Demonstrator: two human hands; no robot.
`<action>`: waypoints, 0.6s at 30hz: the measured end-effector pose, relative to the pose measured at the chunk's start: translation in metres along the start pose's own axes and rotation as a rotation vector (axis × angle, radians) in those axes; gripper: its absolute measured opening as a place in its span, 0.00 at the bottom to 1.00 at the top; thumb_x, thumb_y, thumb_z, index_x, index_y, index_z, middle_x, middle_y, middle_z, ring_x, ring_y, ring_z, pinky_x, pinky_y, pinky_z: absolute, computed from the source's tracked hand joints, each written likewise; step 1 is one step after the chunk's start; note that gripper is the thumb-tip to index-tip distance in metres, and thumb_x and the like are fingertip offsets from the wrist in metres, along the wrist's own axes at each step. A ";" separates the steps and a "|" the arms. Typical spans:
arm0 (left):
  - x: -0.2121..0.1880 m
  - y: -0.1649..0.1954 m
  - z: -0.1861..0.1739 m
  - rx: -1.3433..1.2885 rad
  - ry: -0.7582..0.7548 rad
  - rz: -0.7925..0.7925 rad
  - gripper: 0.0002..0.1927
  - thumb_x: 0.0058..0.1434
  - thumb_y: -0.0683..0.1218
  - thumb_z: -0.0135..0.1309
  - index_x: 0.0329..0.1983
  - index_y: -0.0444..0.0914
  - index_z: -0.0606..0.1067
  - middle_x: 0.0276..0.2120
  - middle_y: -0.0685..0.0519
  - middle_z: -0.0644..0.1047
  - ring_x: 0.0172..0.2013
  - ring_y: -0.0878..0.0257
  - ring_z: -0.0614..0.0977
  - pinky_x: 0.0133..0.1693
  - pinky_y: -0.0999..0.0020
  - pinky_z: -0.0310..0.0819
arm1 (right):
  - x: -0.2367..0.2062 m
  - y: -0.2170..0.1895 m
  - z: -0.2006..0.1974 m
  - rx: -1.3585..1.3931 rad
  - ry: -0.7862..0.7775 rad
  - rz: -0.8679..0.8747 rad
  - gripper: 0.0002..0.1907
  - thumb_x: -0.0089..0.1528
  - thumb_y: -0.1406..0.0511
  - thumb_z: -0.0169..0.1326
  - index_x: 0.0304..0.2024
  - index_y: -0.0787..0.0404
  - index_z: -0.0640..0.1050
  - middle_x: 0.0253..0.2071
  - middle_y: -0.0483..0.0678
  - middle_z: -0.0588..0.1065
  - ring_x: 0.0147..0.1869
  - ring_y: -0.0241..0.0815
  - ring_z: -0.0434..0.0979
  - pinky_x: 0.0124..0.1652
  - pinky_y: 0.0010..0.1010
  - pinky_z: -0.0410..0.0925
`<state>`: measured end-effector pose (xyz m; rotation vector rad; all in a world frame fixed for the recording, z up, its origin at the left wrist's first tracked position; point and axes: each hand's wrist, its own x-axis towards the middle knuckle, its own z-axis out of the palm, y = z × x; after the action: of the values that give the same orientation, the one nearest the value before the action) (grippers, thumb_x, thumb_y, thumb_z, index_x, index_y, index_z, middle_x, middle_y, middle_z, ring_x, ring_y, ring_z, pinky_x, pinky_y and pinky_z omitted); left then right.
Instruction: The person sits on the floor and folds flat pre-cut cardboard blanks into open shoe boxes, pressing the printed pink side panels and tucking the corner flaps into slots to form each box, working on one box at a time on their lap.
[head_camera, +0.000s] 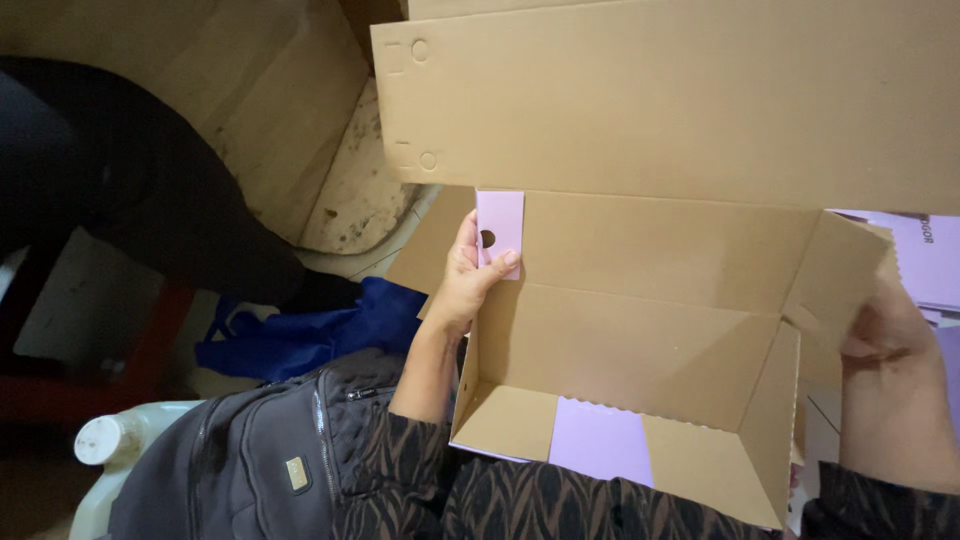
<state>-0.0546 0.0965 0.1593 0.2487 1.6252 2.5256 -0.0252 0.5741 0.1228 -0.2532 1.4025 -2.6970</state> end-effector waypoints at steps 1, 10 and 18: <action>0.000 -0.001 0.000 0.007 -0.001 0.005 0.35 0.62 0.41 0.61 0.70 0.39 0.60 0.56 0.53 0.74 0.54 0.66 0.77 0.56 0.66 0.73 | 0.001 0.001 0.000 -0.054 0.032 0.024 0.19 0.75 0.63 0.55 0.61 0.70 0.70 0.56 0.52 0.75 0.57 0.45 0.78 0.52 0.38 0.72; -0.015 0.008 -0.006 0.024 -0.115 0.032 0.33 0.65 0.42 0.62 0.72 0.37 0.63 0.48 0.52 0.74 0.41 0.64 0.76 0.43 0.67 0.73 | 0.011 -0.002 0.067 -0.412 0.217 -0.016 0.18 0.67 0.71 0.59 0.59 0.66 0.74 0.53 0.50 0.78 0.54 0.37 0.80 0.55 0.30 0.73; -0.021 0.001 -0.007 -0.059 -0.085 0.022 0.27 0.72 0.52 0.54 0.69 0.35 0.65 0.54 0.54 0.77 0.52 0.69 0.77 0.56 0.72 0.72 | -0.002 0.002 0.084 -0.420 0.259 -0.060 0.14 0.68 0.72 0.59 0.56 0.67 0.76 0.50 0.52 0.79 0.54 0.40 0.80 0.56 0.32 0.72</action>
<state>-0.0357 0.0861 0.1561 0.3651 1.5224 2.5376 -0.0072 0.5054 0.1682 0.0323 2.0634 -2.5212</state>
